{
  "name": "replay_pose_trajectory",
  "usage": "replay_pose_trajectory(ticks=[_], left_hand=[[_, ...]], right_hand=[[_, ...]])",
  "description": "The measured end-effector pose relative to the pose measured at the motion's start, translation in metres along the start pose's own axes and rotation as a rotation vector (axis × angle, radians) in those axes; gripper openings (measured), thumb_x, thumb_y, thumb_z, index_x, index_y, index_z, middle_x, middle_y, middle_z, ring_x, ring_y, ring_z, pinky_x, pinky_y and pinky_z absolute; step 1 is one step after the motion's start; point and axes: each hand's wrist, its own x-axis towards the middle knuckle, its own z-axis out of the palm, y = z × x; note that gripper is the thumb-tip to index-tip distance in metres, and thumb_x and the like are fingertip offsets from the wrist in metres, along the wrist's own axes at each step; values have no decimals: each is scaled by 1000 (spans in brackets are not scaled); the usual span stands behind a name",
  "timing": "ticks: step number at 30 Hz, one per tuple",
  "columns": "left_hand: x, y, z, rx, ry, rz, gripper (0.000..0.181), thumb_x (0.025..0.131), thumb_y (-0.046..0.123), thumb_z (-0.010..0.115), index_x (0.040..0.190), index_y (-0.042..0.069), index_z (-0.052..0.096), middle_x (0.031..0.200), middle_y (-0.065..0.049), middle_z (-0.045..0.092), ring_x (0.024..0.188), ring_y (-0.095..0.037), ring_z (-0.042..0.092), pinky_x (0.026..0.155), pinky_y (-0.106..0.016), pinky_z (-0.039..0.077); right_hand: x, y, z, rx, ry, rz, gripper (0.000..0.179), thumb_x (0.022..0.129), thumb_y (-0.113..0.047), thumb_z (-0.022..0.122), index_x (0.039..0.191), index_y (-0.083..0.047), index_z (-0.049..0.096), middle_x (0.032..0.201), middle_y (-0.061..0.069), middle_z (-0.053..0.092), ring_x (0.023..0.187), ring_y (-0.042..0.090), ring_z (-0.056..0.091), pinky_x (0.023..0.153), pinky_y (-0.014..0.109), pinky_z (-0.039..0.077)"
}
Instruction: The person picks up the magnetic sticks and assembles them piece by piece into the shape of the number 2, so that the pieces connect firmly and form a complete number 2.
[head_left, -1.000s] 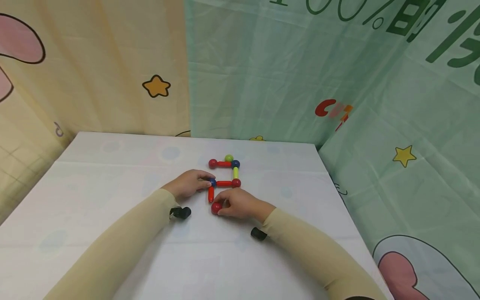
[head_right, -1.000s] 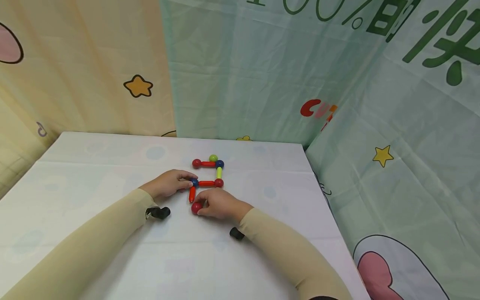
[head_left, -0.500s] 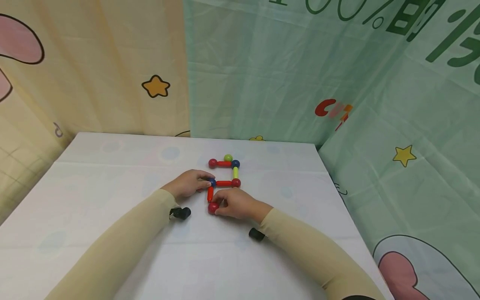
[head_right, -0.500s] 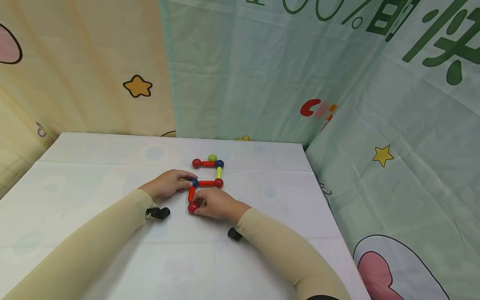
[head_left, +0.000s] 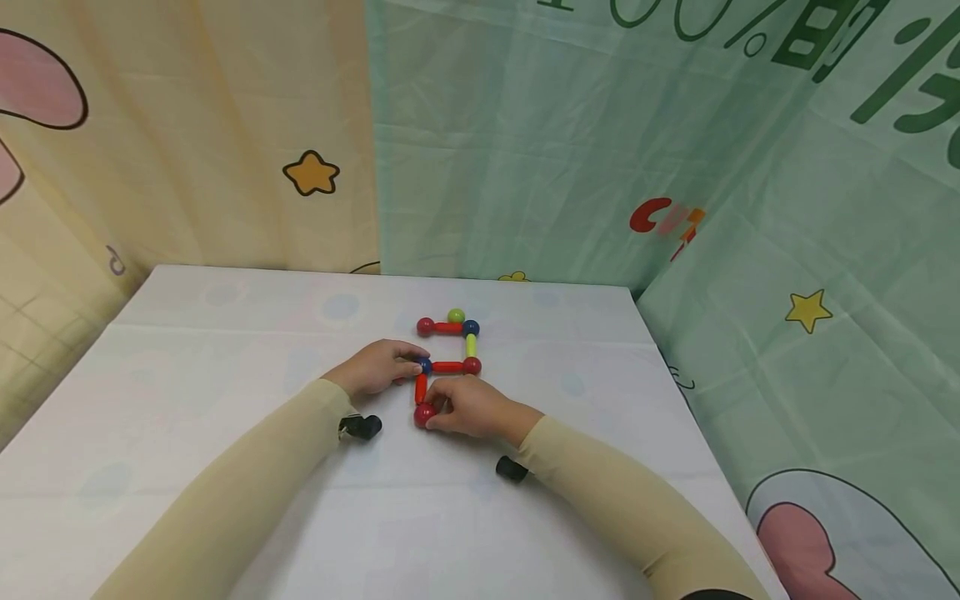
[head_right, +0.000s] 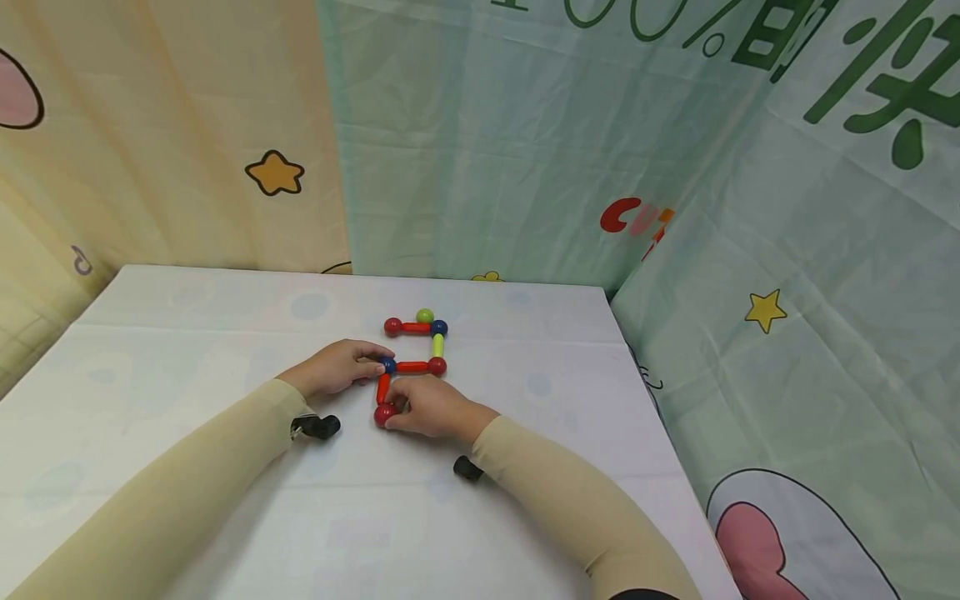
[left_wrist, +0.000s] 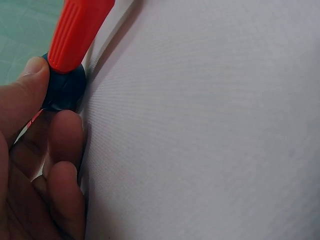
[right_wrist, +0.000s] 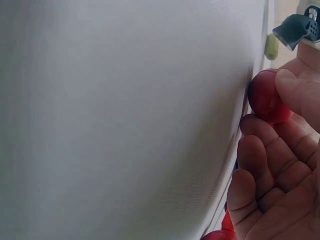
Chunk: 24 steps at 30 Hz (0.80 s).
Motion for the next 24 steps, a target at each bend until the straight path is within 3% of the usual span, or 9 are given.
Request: replay_pose_trajectory(ticks=[17, 24], left_hand=[[0, -2, 1, 2, 2, 13, 38, 105, 32, 65, 142, 24, 67, 117, -6, 66, 99, -22, 58, 105, -49, 45], [-2, 0, 0, -5, 1, 10, 38, 106, 32, 64, 143, 24, 66, 126, -7, 66, 104, -24, 58, 113, -54, 43]], right_hand=[[4, -2, 1, 62, -4, 57, 22, 92, -29, 84, 107, -19, 71, 89, -13, 70, 84, 4, 64, 76, 17, 55], [8, 2, 2, 82, -7, 86, 21, 92, -29, 84, 107, -20, 72, 89, -14, 71, 85, 5, 64, 77, 18, 54]])
